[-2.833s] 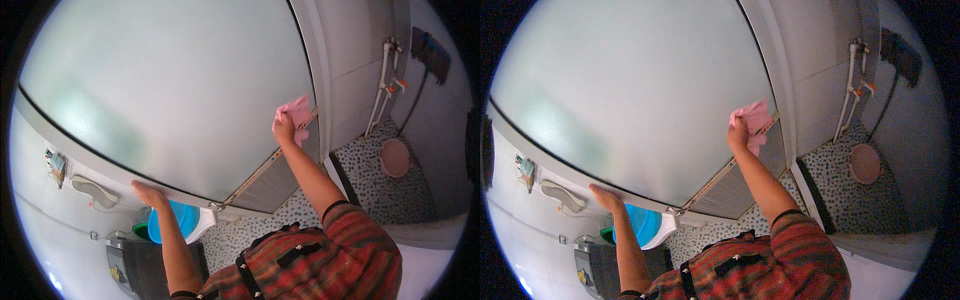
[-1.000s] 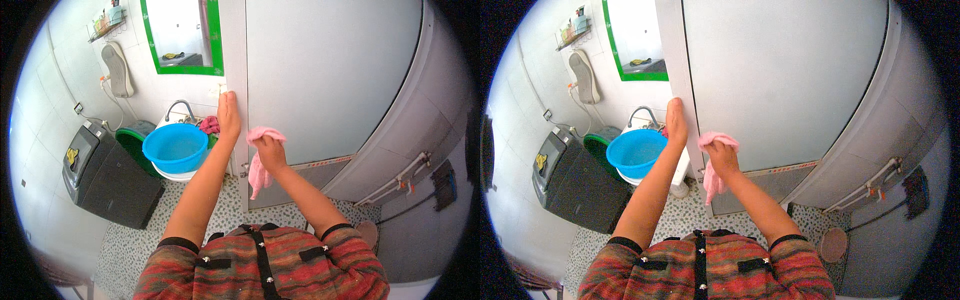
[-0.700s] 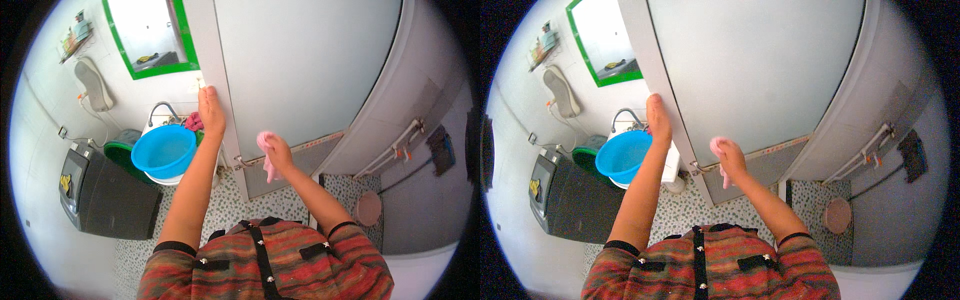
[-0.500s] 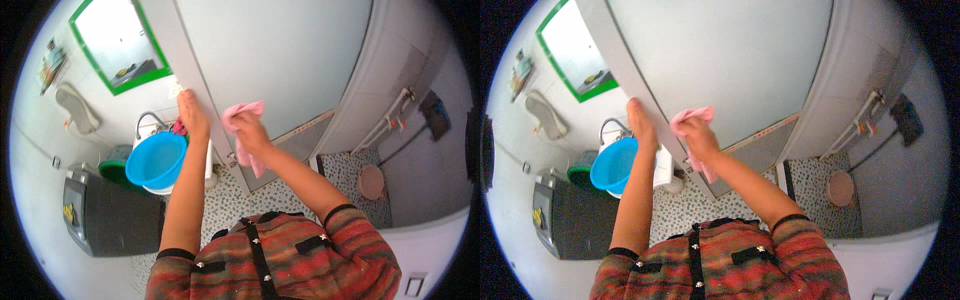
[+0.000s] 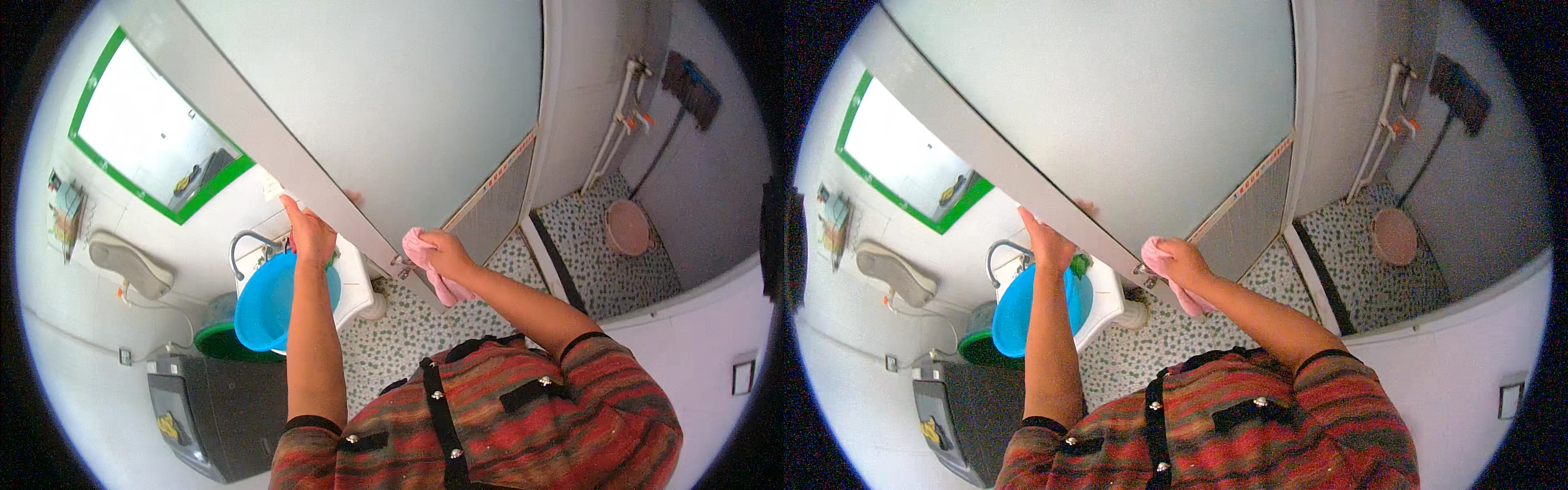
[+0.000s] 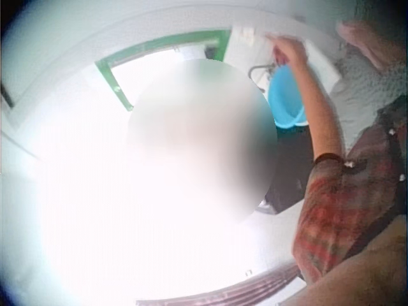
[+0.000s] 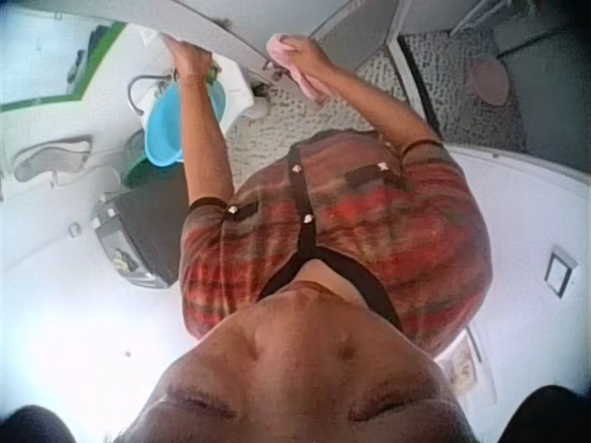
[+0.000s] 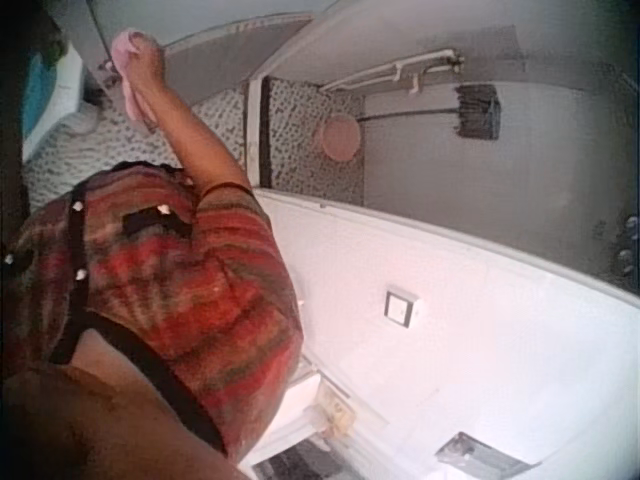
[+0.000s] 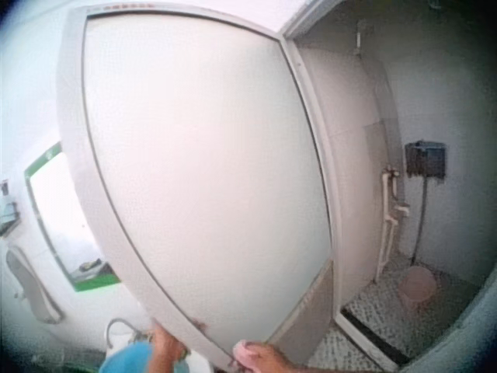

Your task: The person wipes a frosted glass door with a pink cloth, moving methodically from top to bottom and side to side. The person repeatedly wipes the same areas, including the frame and edges, without visible dirt or residue.

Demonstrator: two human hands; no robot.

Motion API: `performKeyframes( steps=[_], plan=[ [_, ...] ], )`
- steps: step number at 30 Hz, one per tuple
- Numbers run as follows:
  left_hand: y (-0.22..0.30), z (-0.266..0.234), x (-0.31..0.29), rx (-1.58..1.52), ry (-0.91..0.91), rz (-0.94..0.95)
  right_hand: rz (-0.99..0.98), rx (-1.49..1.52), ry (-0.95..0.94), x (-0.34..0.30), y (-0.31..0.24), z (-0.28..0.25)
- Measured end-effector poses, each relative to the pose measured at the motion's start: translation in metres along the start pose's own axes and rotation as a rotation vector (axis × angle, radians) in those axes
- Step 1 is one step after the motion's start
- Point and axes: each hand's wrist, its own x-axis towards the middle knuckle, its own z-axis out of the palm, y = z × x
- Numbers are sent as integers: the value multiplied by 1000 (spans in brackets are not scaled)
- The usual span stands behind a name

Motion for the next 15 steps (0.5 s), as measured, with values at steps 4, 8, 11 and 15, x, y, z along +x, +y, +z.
performKeyframes(
  steps=[4, 8, 11, 15],
  plan=[
    [-68, -90, 18, 684, -32, 74, -87, 109, 118, 11, -17, 15],
    [-72, -80, 19, 45, 48, -150, 19, 82, 126, 9, -22, 8],
    [-32, -40, 16, -236, -202, -128, -54, 83, 151, -5, -39, 8],
    [-47, -21, 4, -114, -410, -240, -280, 80, 179, -5, -73, 13]
  ],
)
